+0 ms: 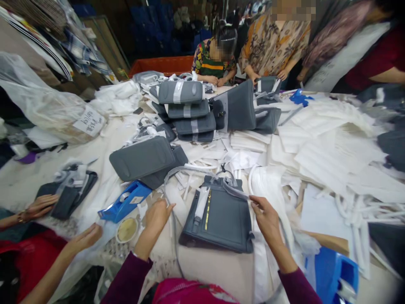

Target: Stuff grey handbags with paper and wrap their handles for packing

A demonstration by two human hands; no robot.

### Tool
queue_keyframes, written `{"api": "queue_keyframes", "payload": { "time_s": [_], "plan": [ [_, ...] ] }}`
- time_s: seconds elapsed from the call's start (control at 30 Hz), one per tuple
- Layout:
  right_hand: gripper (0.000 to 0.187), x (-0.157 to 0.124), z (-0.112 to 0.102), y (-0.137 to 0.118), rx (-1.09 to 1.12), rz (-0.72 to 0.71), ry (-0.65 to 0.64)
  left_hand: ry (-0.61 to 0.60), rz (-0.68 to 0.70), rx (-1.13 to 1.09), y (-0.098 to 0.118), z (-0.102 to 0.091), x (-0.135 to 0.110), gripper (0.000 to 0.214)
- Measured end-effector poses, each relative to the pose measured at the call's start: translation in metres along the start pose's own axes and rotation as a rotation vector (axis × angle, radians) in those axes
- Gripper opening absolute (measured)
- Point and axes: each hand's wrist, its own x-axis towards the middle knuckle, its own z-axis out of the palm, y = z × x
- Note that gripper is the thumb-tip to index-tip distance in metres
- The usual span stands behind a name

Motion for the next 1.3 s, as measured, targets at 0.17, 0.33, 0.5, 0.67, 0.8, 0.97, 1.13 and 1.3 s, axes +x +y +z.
{"api": "queue_keyframes", "payload": {
  "time_s": [0.17,0.33,0.5,0.67,0.8,0.97,1.13,1.3],
  "plan": [
    [0.024,-0.021,0.069,-0.039,0.433,0.345,-0.267,-0.120,0.265,-0.157,0.045,0.032,0.007,0.016],
    [0.034,-0.018,0.122,-0.058,0.702,0.542,-0.341,-0.236,0.078,-0.576,0.057,0.066,0.026,0.010],
    [0.034,-0.016,0.130,-0.070,0.870,0.467,-0.334,-0.353,0.054,-0.828,0.066,0.058,0.020,0.019],
    [0.032,-0.017,0.122,-0.076,0.869,0.370,-0.366,-0.483,0.010,-0.951,0.079,0.050,0.009,0.029],
    [0.035,-0.012,0.116,-0.080,0.836,0.321,-0.389,-0.574,0.048,-1.001,0.084,0.053,0.004,0.033],
    [0.069,-0.002,0.104,-0.083,0.733,0.147,-0.381,-0.599,0.010,-1.059,0.087,0.052,0.002,0.037],
    [0.015,0.011,0.086,-0.084,0.486,-0.042,-0.511,-0.578,0.007,-1.056,0.087,0.053,0.003,0.034],
    [0.007,0.019,0.073,-0.087,0.184,-0.275,-0.480,-0.609,-0.027,-1.064,0.092,0.057,0.001,0.038]
  ]
}}
